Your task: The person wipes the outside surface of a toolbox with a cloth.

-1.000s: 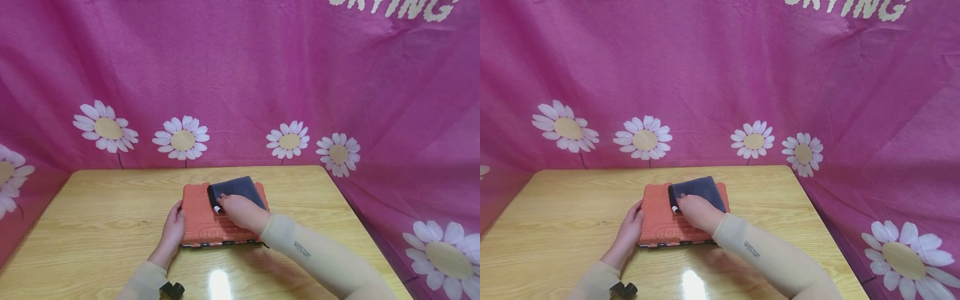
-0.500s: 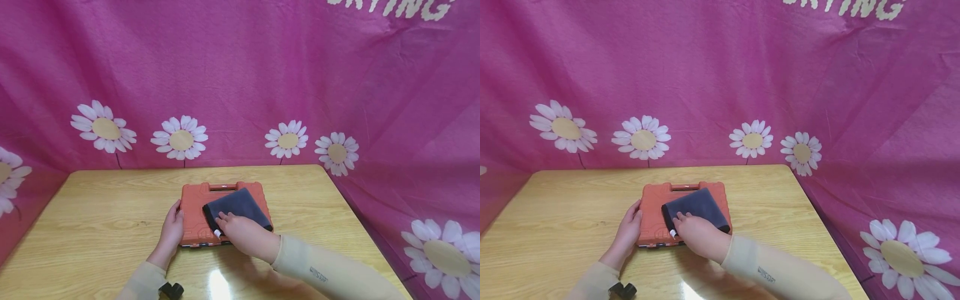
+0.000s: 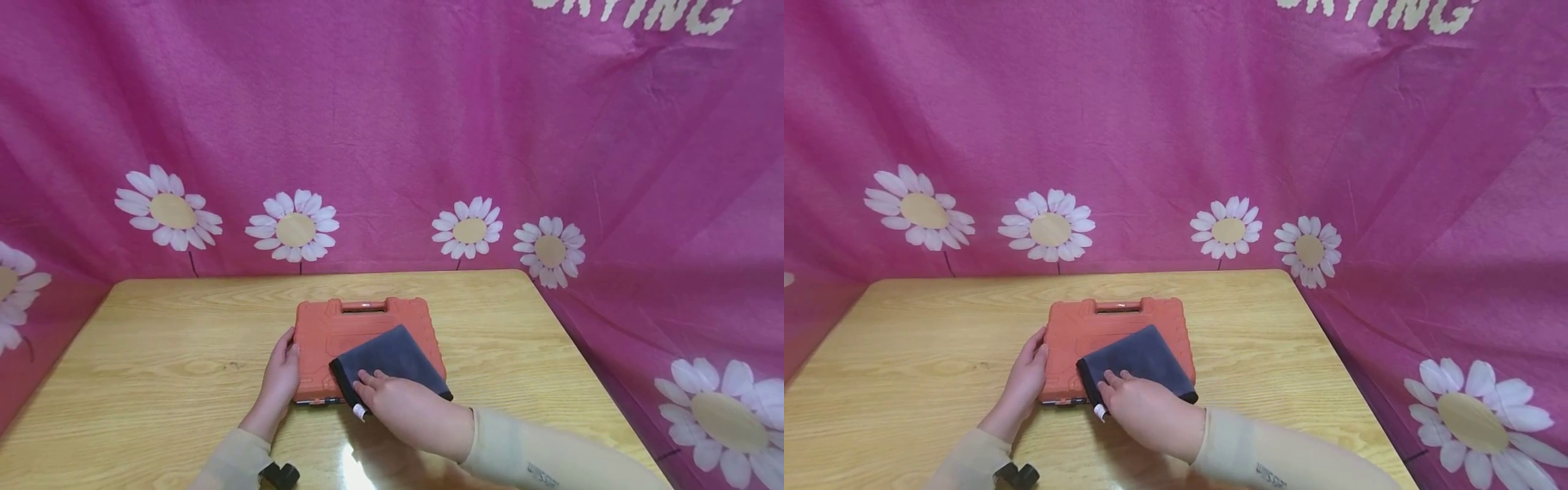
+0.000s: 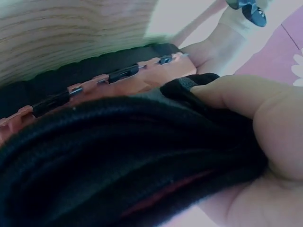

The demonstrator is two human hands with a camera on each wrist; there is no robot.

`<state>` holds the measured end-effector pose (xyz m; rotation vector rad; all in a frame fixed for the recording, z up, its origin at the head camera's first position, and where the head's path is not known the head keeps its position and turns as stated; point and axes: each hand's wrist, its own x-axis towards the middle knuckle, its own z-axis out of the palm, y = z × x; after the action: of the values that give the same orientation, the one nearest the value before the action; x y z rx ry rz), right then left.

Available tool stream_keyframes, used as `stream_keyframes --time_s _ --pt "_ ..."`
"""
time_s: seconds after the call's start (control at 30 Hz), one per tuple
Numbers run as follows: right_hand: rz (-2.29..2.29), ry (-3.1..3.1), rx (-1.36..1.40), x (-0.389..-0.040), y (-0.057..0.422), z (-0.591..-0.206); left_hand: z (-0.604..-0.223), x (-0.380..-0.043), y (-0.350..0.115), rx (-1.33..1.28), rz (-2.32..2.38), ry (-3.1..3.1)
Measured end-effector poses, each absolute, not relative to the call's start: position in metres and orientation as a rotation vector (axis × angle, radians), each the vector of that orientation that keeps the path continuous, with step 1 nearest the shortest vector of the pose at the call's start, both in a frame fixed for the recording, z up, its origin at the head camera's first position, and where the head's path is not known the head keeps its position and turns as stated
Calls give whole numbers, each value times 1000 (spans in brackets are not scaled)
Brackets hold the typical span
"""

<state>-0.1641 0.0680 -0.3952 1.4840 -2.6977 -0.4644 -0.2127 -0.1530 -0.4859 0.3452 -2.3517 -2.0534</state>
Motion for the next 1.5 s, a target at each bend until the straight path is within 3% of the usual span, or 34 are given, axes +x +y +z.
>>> stream_keyframes --time_s 0.37,1.5 --pt "-425 -2733 1466 -173 67 -392 -488 -213 -155 314 -1952 -2402" --pt "-58 -2903 1112 -286 76 -399 -489 -213 -156 247 -1857 -2440"
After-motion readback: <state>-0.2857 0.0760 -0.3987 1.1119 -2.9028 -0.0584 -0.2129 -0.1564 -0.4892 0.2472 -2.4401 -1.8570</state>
